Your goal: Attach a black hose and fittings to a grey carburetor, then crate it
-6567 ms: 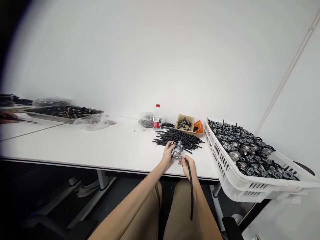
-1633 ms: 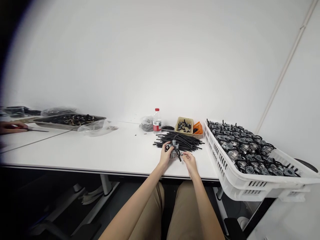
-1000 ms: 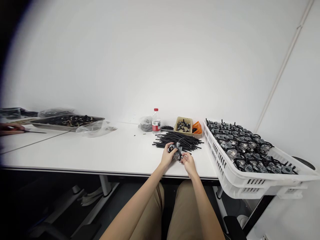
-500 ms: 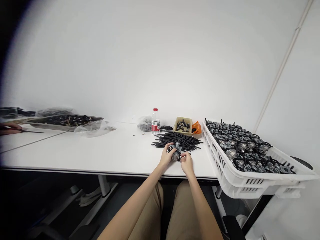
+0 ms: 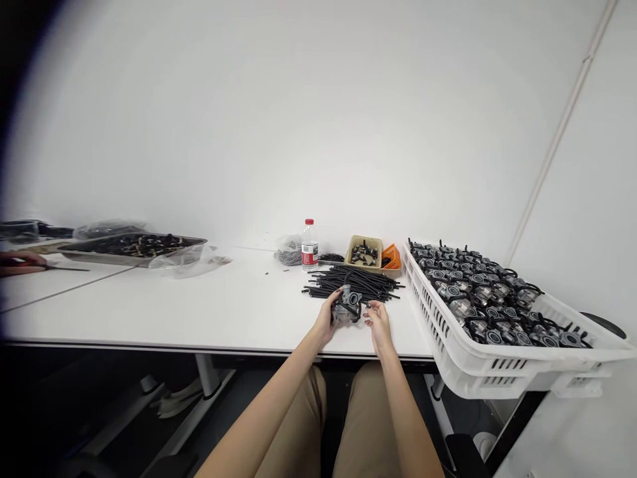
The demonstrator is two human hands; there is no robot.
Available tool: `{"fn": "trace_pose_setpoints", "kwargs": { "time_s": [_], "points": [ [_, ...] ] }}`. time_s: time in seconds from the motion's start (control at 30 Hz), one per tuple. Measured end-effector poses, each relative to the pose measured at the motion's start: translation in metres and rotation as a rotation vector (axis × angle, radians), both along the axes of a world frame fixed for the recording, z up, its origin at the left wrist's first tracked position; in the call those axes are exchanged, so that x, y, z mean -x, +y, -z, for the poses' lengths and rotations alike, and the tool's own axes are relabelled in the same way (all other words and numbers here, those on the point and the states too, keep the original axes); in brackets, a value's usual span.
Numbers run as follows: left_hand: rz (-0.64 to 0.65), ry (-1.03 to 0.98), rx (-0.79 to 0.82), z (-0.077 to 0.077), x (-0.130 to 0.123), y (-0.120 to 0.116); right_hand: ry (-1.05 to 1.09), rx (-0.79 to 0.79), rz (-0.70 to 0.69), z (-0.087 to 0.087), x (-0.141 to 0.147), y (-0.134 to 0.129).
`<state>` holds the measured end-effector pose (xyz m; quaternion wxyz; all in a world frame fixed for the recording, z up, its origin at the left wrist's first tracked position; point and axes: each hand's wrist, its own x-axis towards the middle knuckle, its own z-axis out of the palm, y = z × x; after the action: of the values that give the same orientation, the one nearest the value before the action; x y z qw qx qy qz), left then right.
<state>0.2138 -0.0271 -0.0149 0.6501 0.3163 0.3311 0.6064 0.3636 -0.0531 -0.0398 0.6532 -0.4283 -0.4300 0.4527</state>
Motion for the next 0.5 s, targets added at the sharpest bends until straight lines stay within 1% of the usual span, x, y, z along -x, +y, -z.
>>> {"fn": "trace_pose_setpoints", "kwargs": {
  "time_s": [0.1,0.2,0.3,0.4,0.5],
  "points": [
    [0.080,-0.057,0.080,-0.005,0.006,-0.003,0.037,0.003,-0.023,-0.002,0.002,-0.002],
    [0.177,-0.096,0.093,-0.009,0.010,-0.008,0.055,0.001,-0.043,-0.004,0.003,-0.003],
    [0.256,-0.086,0.096,-0.008,0.010,-0.009,0.059,-0.005,-0.052,-0.004,0.003,-0.004],
    [0.257,-0.047,0.093,-0.001,0.004,-0.006,0.045,-0.011,-0.060,-0.004,0.003,-0.004],
    [0.193,0.008,0.067,0.007,-0.003,-0.001,0.005,-0.028,-0.072,-0.003,0.005,-0.003]
  ]
}}
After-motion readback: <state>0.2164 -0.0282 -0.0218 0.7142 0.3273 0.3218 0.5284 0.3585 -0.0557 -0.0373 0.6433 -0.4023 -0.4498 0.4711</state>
